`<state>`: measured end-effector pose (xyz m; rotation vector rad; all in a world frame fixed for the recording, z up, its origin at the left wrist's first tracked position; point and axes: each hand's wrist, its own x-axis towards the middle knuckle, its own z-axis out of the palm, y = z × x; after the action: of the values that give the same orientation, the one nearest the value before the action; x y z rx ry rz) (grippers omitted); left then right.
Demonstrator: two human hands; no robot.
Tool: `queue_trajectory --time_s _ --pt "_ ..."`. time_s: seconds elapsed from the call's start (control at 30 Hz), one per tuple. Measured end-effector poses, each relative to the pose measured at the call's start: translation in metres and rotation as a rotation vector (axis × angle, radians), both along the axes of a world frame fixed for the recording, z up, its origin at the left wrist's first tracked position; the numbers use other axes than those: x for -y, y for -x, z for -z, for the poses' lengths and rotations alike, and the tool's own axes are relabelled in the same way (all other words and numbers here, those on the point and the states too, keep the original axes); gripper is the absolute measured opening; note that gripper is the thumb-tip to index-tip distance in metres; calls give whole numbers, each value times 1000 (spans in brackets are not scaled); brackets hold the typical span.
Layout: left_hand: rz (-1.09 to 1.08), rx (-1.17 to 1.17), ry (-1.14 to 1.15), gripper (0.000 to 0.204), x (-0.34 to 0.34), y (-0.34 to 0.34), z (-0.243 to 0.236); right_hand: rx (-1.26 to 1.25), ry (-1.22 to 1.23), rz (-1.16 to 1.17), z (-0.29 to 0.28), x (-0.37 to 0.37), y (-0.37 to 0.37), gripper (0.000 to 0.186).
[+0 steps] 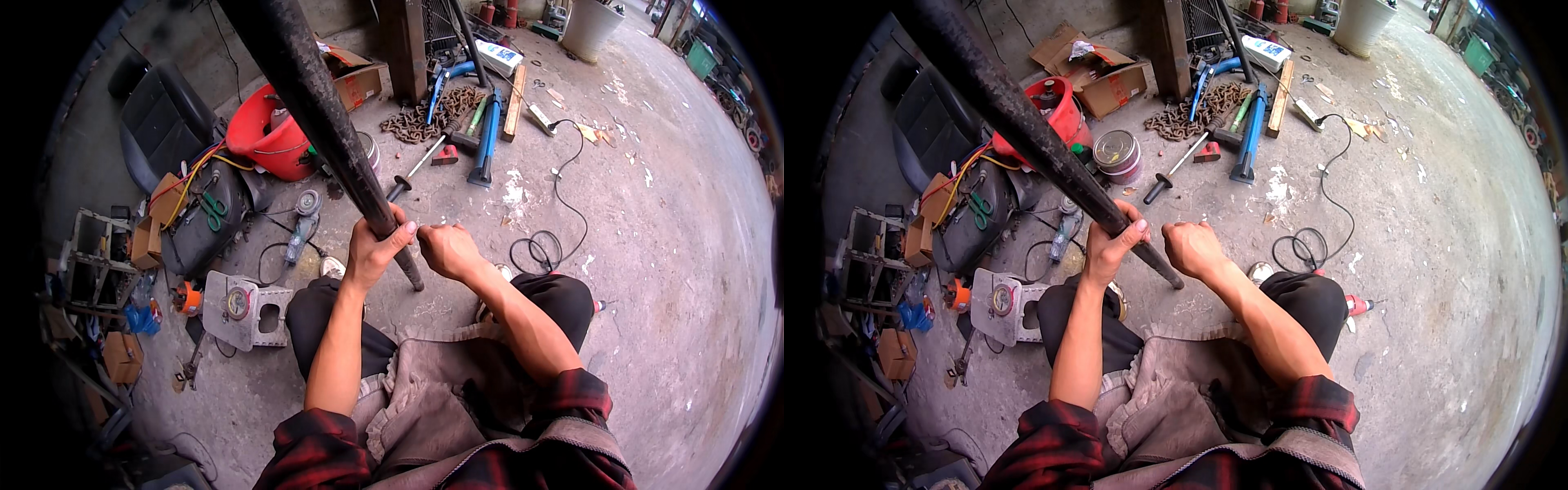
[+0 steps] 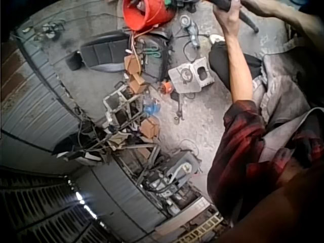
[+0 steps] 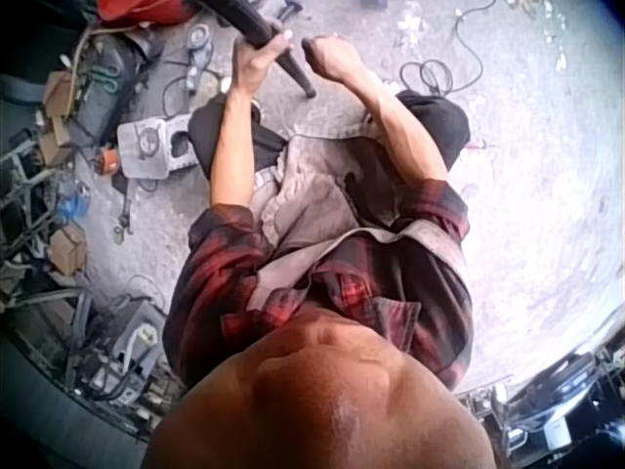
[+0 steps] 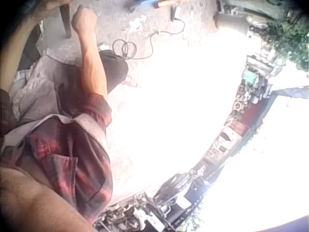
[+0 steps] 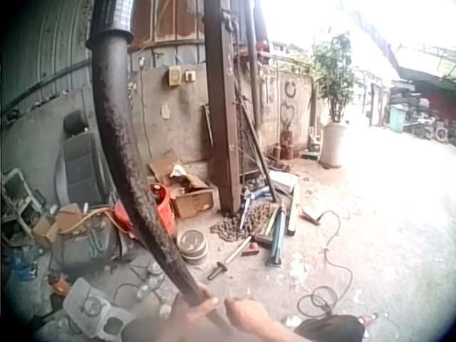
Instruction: The person inserts a smaller pipe into a larger one, aligns them, and fits them together by hand.
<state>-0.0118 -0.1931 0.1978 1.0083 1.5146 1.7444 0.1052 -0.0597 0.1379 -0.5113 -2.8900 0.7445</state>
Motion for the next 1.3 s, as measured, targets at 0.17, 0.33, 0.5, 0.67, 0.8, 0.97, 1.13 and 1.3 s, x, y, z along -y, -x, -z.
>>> queue_trajectory --time_s 0.17,0.33,0.5,0.67,0.8,0.97,1.13,1.3 --pt "3 16 -1 22 -1 -1 0 12 1 0 3 -1 0 12" --pt "9 -2 -2 23 1 2 0 -10 9 -1 -1 1 1 12" --pt "74 83 -175 33 1 11 3 12 7 -6 1 -1 3 12" --pt "69 51 -300 60 5 21 1 8 -14 -18 5 -2 0 10" --pt "-23 93 -291 75 7 25 4 -52 1 -42 7 0 1 10" --pt "-70 167 -270 86 7 27 2 -108 6 -39 -1 4 1 10" --pt "-55 203 -288 86 5 24 2 -116 -1 -42 -5 6 0 10" --pt "-42 191 -288 84 4 24 4 -127 107 -90 -9 7 -1 17"
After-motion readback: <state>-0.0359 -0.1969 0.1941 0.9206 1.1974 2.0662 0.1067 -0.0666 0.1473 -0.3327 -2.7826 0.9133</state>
